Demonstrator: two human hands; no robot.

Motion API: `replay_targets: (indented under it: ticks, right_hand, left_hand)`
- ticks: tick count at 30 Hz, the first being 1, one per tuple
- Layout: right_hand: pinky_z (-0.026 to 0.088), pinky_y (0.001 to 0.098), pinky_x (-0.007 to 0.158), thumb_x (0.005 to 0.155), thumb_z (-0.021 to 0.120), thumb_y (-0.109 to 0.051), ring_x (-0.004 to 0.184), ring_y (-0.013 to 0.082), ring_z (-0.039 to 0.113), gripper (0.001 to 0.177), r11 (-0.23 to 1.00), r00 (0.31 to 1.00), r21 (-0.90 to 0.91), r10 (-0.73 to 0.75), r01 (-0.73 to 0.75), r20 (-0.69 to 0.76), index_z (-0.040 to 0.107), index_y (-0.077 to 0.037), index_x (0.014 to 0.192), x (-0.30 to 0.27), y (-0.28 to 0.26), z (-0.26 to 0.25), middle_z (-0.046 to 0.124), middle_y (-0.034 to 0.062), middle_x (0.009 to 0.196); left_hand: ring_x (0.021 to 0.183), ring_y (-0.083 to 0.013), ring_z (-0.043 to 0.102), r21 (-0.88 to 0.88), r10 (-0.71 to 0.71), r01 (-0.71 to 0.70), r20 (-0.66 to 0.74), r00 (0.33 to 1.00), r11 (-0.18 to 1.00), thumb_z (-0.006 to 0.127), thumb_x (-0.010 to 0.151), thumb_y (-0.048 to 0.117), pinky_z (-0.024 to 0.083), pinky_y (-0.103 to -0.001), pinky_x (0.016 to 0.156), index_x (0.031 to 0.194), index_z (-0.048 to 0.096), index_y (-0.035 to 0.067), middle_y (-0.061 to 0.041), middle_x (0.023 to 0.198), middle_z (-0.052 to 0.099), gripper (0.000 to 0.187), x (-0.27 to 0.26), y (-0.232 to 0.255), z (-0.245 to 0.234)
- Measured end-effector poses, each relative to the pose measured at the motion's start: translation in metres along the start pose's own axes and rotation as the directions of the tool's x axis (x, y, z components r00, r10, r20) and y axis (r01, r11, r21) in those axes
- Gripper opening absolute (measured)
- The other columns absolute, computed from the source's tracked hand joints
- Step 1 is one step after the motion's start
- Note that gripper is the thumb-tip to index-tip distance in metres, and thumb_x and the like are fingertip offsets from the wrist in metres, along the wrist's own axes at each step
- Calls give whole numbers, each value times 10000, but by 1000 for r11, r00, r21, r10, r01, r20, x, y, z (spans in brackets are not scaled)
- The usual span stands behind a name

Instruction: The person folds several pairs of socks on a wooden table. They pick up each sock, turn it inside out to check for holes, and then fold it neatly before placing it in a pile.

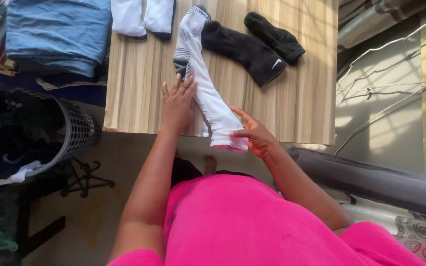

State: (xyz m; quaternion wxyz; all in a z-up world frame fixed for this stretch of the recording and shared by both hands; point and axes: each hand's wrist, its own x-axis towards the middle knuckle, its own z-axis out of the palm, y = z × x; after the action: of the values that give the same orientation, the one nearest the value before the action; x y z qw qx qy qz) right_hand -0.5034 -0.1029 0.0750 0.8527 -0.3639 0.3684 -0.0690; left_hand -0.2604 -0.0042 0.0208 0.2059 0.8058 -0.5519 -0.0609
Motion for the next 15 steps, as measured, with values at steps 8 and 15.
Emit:
replay_targets:
  ticks: [8, 15]
  right_hand:
    - [501, 382, 1067, 873, 743, -82, 1232, 239, 632, 711, 980, 998, 199, -20, 9, 54, 437, 6, 1509, -2, 7, -27, 619, 147, 1364]
    - [491, 454, 1101, 946, 726, -168, 1265, 297, 626, 689, 900, 981, 435, -110, 30, 160, 403, 15, 1526, 47, -38, -9, 596, 203, 1399]
  left_hand:
    - [1571, -242, 180, -116, 157, -144, 118, 980, 983, 716, 792, 171, 122, -599, 1244, 1517, 481, 215, 25, 1648, 350, 763, -27, 44, 2]
    - [1410, -325, 405, -337, 98, -111, -57, 994, 935, 816, 768, 351, 177, -607, 1205, 1199, 705, 145, -81, 1412, 565, 491, -34, 44, 13]
